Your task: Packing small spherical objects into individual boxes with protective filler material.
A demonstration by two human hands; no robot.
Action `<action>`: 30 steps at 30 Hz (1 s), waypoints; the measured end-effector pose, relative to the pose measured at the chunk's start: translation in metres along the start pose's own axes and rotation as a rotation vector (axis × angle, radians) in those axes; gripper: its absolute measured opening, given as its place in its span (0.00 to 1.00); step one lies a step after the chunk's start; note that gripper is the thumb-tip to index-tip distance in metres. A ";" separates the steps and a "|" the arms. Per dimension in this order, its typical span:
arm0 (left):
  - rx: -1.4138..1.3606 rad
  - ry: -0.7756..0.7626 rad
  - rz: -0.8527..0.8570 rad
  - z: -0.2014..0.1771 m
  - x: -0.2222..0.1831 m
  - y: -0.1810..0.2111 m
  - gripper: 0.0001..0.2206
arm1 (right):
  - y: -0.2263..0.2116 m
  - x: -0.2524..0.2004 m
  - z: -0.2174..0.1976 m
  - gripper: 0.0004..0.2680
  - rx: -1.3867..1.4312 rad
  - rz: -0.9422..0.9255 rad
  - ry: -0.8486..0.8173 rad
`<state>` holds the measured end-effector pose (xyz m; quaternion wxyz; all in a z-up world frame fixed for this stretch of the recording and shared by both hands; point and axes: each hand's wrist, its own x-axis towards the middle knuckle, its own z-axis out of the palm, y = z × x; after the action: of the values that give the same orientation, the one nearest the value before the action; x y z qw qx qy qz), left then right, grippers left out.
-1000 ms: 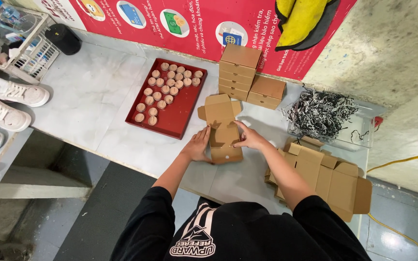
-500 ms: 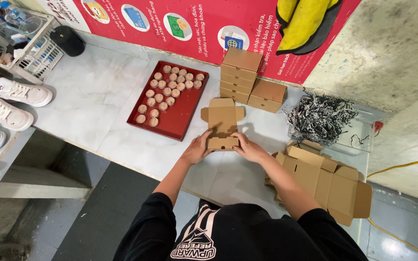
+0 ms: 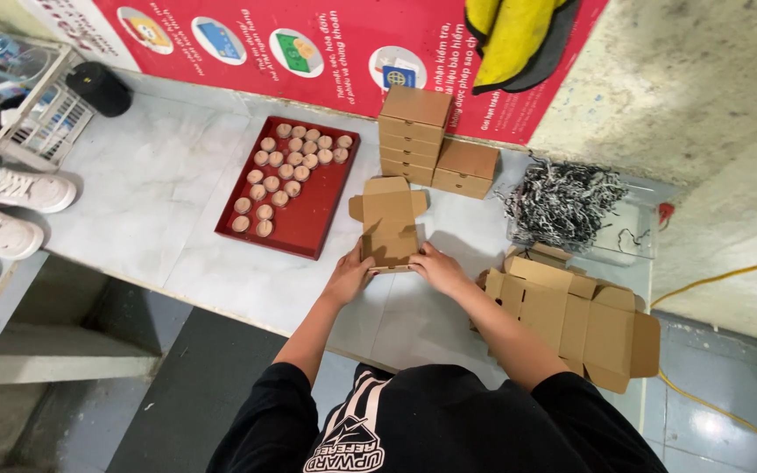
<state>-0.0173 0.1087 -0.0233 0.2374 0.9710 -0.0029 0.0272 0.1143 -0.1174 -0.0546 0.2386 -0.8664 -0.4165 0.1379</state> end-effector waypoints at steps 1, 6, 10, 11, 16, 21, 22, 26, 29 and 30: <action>0.000 -0.005 0.008 0.001 0.001 0.001 0.06 | 0.004 -0.002 -0.002 0.08 0.001 0.008 0.005; 0.062 -0.064 -0.144 0.011 0.005 0.008 0.19 | 0.015 -0.015 -0.053 0.11 0.236 -0.066 0.240; 0.022 0.199 -0.075 -0.008 0.007 0.054 0.36 | 0.084 -0.028 -0.114 0.08 0.438 0.095 0.460; -0.013 0.292 0.014 -0.006 0.011 0.061 0.33 | 0.103 -0.035 -0.130 0.09 0.375 0.104 0.517; -0.165 0.341 0.261 0.010 0.056 0.107 0.26 | 0.201 -0.067 -0.165 0.09 0.225 0.232 0.530; -0.265 0.135 0.418 0.031 0.114 0.165 0.17 | 0.228 -0.083 -0.187 0.17 0.046 0.557 0.289; -0.268 0.131 0.422 0.039 0.126 0.172 0.17 | 0.237 -0.085 -0.183 0.17 0.046 0.563 0.291; -0.241 0.020 0.404 0.072 0.170 0.197 0.17 | 0.232 -0.096 -0.190 0.17 -0.176 0.624 0.370; -0.189 0.034 0.387 0.092 0.204 0.209 0.18 | 0.195 -0.095 -0.202 0.14 -0.331 0.569 0.458; -0.148 0.056 0.371 0.099 0.215 0.212 0.18 | 0.183 -0.094 -0.204 0.13 -0.397 0.507 0.498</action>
<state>0.1985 -0.1239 -0.0013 0.2991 0.9326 -0.1771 0.0974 0.2657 -0.3509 0.0260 0.1187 -0.9777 -0.1377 -0.1048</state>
